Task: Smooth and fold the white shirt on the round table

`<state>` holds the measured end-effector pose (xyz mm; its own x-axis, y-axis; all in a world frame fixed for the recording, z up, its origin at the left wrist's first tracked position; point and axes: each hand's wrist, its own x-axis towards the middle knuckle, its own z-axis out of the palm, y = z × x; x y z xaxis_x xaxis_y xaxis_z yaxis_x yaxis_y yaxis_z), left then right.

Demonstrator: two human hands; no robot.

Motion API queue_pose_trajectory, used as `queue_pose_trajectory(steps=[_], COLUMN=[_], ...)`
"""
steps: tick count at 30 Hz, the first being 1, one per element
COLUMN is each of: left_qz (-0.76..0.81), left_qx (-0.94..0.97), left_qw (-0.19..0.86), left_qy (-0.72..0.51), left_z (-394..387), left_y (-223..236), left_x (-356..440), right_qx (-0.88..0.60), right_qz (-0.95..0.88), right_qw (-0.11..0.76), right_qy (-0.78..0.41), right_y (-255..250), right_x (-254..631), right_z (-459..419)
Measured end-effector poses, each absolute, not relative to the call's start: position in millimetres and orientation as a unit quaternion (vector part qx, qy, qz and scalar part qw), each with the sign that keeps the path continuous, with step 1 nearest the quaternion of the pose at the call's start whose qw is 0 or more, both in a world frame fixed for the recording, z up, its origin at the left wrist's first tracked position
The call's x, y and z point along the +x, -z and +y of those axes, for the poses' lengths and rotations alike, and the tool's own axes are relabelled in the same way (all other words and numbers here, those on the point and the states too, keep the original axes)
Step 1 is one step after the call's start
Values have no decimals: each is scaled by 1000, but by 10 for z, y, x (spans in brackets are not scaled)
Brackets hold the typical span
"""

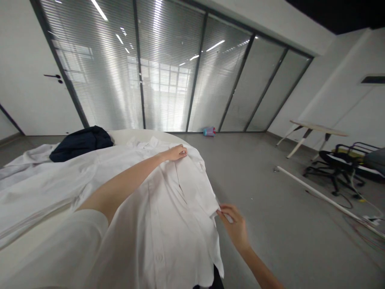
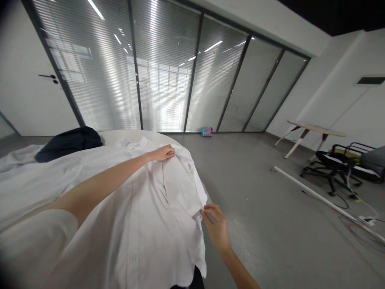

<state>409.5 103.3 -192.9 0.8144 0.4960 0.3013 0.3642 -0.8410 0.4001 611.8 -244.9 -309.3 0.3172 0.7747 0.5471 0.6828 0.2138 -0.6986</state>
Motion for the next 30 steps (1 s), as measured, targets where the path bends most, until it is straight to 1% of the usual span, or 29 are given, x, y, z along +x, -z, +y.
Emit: queue_pose_trajectory(steps=[2, 4, 6, 7, 9, 11, 13, 15, 17, 18, 20, 22, 25, 26, 28, 30], left_qz=[234, 239, 246, 251, 267, 287, 303, 311, 318, 324, 340, 361, 389, 394, 398, 397], left_qx=[925, 911, 897, 890, 872, 854, 840, 834, 832, 829, 819, 804, 785, 783, 784, 788], left_qw=[175, 185, 193, 196, 200, 201, 201, 200, 198, 197, 193, 189, 186, 186, 187, 187], left_qy=[-242, -280, -312, -327, -357, -385, -402, -408, -410, -412, -420, -434, -445, -444, -439, -432], left_z=[1015, 984, 949, 933, 912, 902, 898, 897, 910, 925, 983, 1073, 1217, 1253, 1296, 1308], left_y=[1942, 1954, 1959, 1959, 1954, 1946, 1940, 1936, 1926, 1915, 1876, 1819, 1743, 1732, 1740, 1785], left_x=[4079, 4073, 4079, 4089, 4122, 4169, 4219, 4263, 4297, 4313, 4344, 4380, 4438, 4457, 4495, 4535], right_qx=[-625, -617, -616, -625, -654, -672, -657, -620, -599, -602, -642, -711, -793, -808, -822, -809], right_qz=[-584, -581, -571, -561, -529, -508, -514, -529, -528, -526, -523, -516, -504, -496, -489, -502], right_qw=[515, 517, 524, 529, 540, 525, 472, 400, 346, 333, 325, 320, 289, 288, 284, 306], right_qy=[54, 123, 141, 122, 27, -123, -286, -420, -493, -499, -457, -355, -183, -132, -69, -8], right_y=[3004, 2894, 2771, 2714, 2634, 2631, 2712, 2840, 2931, 2930, 2792, 2467, 1805, 1602, 1302, 1179], right_x=[6077, 6077, 6121, 6152, 6209, 6238, 6240, 6260, 6362, 6458, 6744, 7111, 7634, 7767, 7947, 8014], right_z=[-2517, -2564, -2576, -2568, -2531, -2490, -2473, -2491, -2518, -2519, -2463, -2296, -1868, -1710, -1426, -1216])
